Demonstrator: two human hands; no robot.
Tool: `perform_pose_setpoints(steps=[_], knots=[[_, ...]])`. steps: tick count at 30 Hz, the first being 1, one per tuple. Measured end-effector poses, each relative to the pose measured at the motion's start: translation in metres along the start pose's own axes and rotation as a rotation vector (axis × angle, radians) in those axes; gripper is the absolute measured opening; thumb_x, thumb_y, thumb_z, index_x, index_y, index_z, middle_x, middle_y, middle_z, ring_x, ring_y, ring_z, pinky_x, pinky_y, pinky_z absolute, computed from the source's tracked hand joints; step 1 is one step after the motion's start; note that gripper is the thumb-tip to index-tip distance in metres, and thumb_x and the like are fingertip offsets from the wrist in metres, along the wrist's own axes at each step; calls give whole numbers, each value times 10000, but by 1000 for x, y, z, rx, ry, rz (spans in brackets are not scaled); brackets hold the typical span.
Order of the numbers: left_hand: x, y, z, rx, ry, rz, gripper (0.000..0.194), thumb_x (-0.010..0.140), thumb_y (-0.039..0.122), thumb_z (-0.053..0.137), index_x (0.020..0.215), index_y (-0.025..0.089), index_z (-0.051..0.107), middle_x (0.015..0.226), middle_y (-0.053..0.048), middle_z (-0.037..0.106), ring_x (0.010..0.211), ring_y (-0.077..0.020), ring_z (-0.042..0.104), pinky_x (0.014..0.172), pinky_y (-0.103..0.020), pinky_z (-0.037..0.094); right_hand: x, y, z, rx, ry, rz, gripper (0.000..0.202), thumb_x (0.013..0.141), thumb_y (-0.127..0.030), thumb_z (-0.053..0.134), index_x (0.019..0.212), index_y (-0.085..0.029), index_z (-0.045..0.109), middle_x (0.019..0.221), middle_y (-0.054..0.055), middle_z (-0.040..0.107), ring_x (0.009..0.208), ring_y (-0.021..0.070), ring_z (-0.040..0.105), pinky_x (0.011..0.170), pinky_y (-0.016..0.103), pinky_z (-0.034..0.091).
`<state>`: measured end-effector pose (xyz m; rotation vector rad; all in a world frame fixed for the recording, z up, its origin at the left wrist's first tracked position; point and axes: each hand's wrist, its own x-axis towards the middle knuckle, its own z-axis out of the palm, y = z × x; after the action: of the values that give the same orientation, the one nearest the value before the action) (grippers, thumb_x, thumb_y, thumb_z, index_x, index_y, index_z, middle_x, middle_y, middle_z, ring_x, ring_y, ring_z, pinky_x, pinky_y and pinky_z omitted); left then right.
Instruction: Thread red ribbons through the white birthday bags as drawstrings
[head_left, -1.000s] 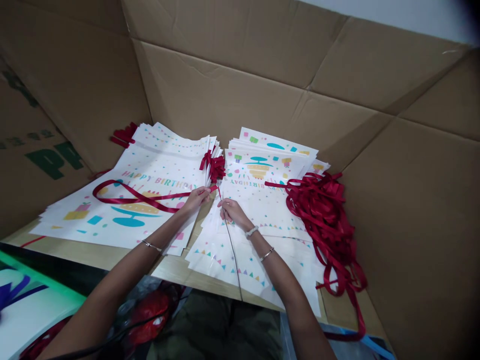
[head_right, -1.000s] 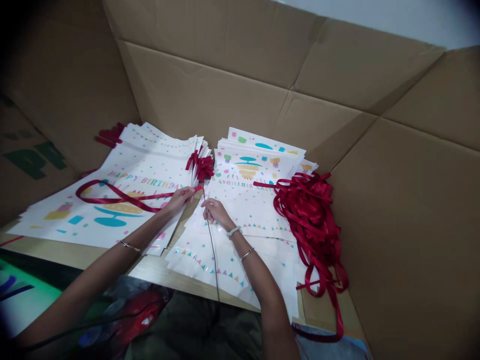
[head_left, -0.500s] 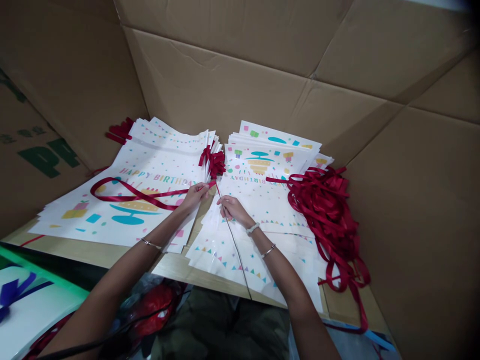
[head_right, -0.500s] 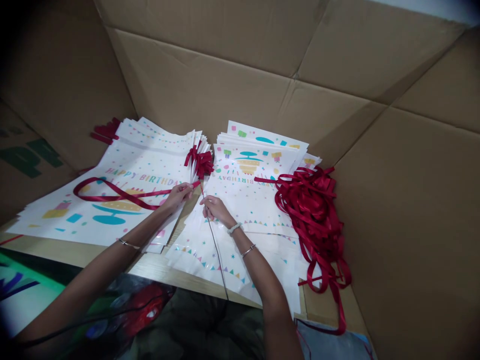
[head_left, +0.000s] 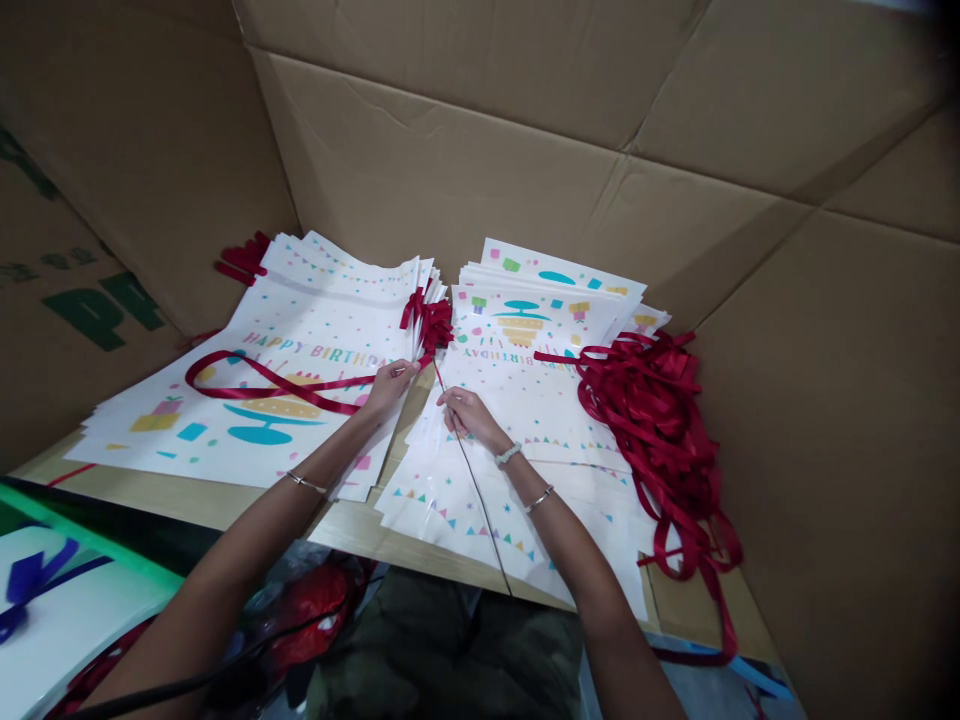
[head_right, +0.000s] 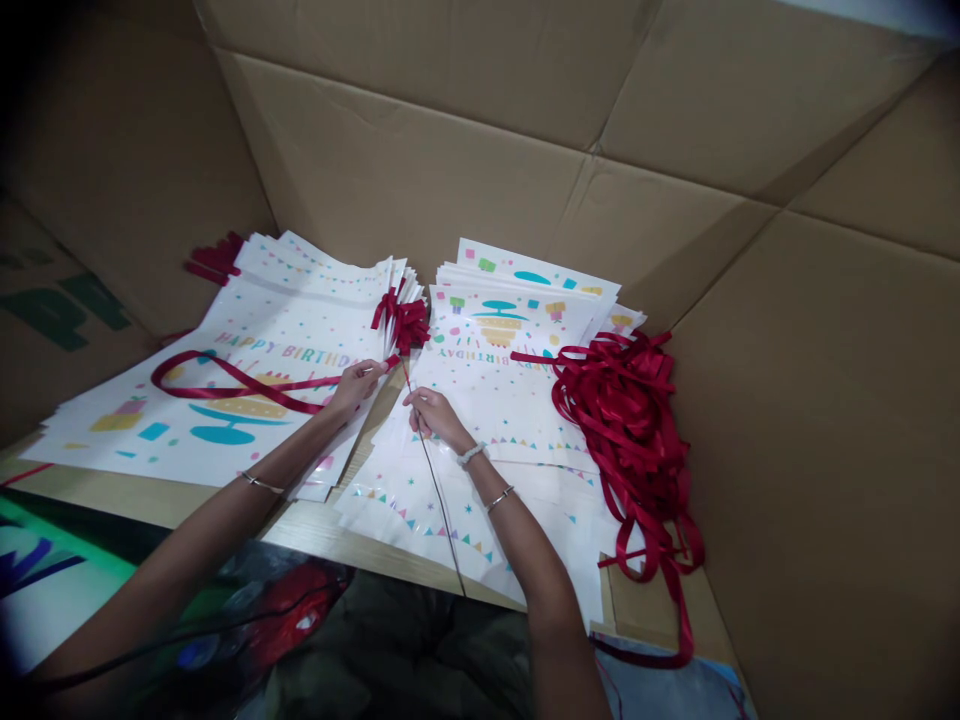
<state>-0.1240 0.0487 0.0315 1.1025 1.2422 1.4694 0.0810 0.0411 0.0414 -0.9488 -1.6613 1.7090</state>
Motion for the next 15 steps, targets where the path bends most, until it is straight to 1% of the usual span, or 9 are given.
perform_pose_setpoints(steps=[7,10,15], knots=[[-4,6,3,9,19,-31,387,749,480,775,665,170,560,483,78,326,436,-52,194,442,-219,87,-1,0,0,-8,-21,7,175,968,-301,452,945,-159,552,480,-51,561,314,66,375,366,143,257],[-3,4,2,-4,3,-37,397,740,492,789,674,167,570,487,79,332,430,-48,194,440,-221,88,-1,-1,1,-30,-24,26,162,995,-276,441,957,-156,543,490,-49,560,327,61,365,380,145,240],[1,-2,-1,-41,-53,-41,408,715,510,823,707,167,602,494,86,308,421,-49,204,437,-221,93,-2,-3,1,-34,-33,37,153,1014,-234,435,959,-146,548,502,-33,563,348,65,377,400,157,248]])
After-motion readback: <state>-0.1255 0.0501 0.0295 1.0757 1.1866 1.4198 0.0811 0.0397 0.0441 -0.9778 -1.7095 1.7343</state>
